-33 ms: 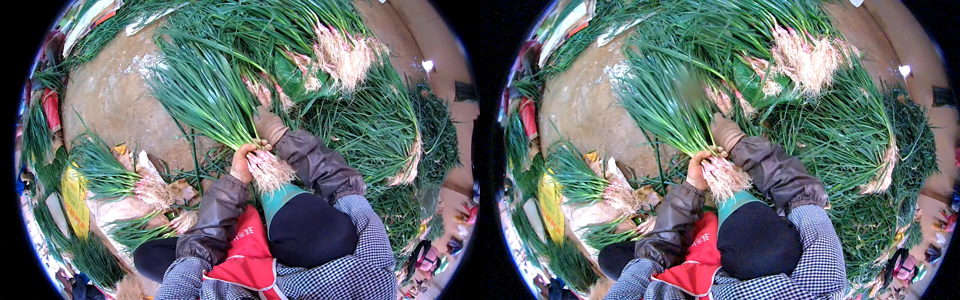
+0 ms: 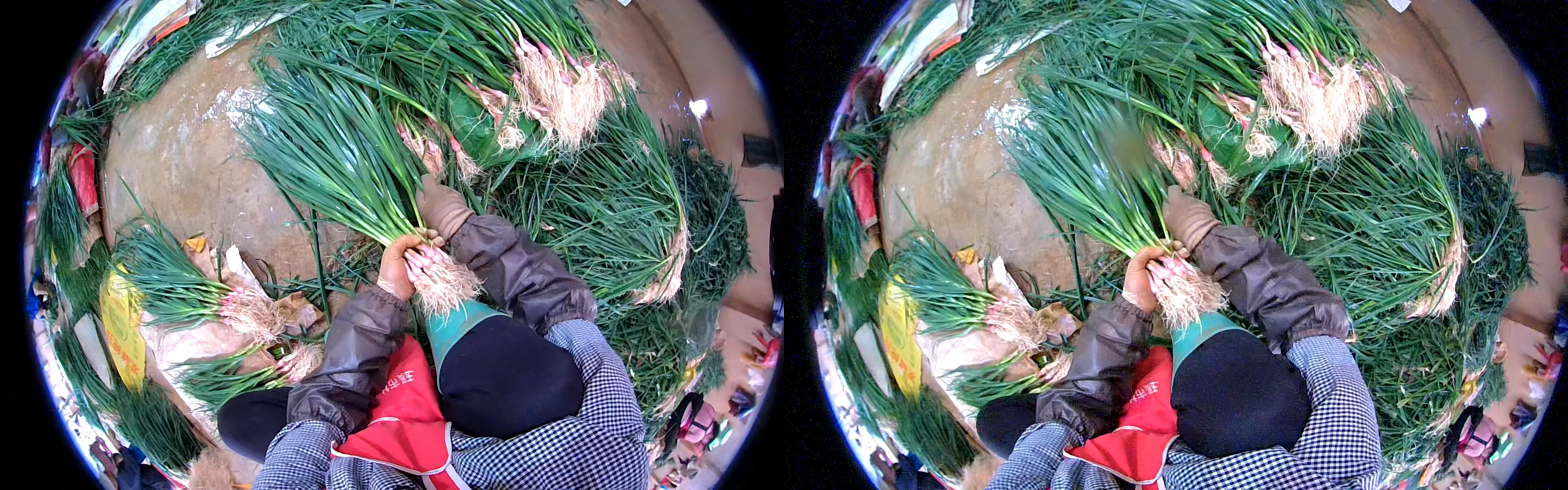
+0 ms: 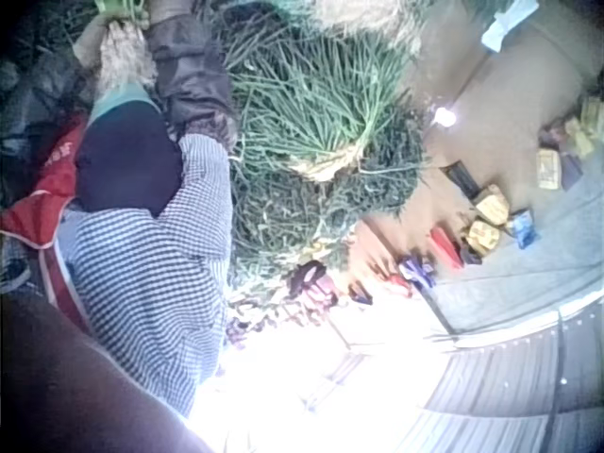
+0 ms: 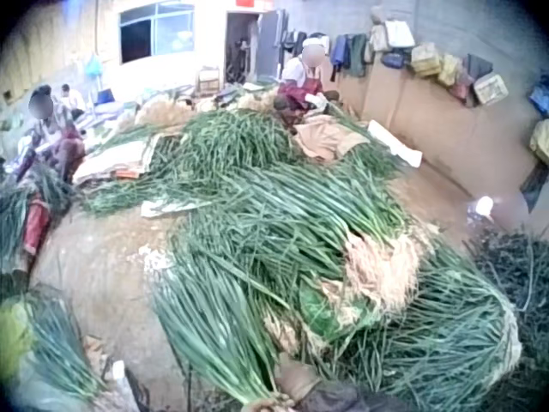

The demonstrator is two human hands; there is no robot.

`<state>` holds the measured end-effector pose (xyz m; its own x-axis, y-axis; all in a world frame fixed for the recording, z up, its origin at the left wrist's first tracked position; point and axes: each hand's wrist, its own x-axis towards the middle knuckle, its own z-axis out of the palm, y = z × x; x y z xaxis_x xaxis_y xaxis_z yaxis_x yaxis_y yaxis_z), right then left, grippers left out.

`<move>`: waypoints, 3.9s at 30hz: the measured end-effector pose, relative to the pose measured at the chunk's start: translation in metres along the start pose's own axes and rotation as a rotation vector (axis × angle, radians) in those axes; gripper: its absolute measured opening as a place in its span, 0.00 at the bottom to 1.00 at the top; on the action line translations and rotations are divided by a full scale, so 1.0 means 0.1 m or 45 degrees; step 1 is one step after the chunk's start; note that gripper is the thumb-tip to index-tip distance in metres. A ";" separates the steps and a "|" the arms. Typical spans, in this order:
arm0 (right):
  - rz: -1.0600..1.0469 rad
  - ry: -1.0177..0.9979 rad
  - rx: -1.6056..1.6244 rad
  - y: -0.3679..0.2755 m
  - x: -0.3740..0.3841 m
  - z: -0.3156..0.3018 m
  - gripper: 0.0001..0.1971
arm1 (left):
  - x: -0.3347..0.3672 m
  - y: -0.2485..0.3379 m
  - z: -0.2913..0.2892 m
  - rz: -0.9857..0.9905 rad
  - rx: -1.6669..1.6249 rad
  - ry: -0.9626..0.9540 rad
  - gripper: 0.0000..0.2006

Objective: The person is sorting and bundling green onions by hand, removing damaged leaves and grouping them into bunches on the floor.

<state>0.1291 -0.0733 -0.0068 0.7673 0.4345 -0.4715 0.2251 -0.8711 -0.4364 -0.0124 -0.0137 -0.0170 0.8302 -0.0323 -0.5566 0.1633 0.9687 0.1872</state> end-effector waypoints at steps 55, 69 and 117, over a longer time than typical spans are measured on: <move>-0.379 0.645 -0.693 0.12 -0.21 -1.12 0.09 | -0.05 0.22 0.14 -0.023 -0.200 -0.295 0.23; -0.703 -0.233 0.592 0.13 -0.05 -0.21 0.11 | -0.06 0.11 0.30 0.144 -0.493 -0.367 0.21; -0.380 0.000 -0.087 -0.10 -0.65 -0.77 0.23 | -0.04 0.26 0.08 0.025 -0.223 -0.297 0.22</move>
<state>0.1237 -0.1108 0.0874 0.6612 0.6734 -0.3306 0.4804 -0.7186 -0.5028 -0.0071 0.0092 -0.0038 0.9357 -0.0489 -0.3494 0.0678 0.9968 0.0421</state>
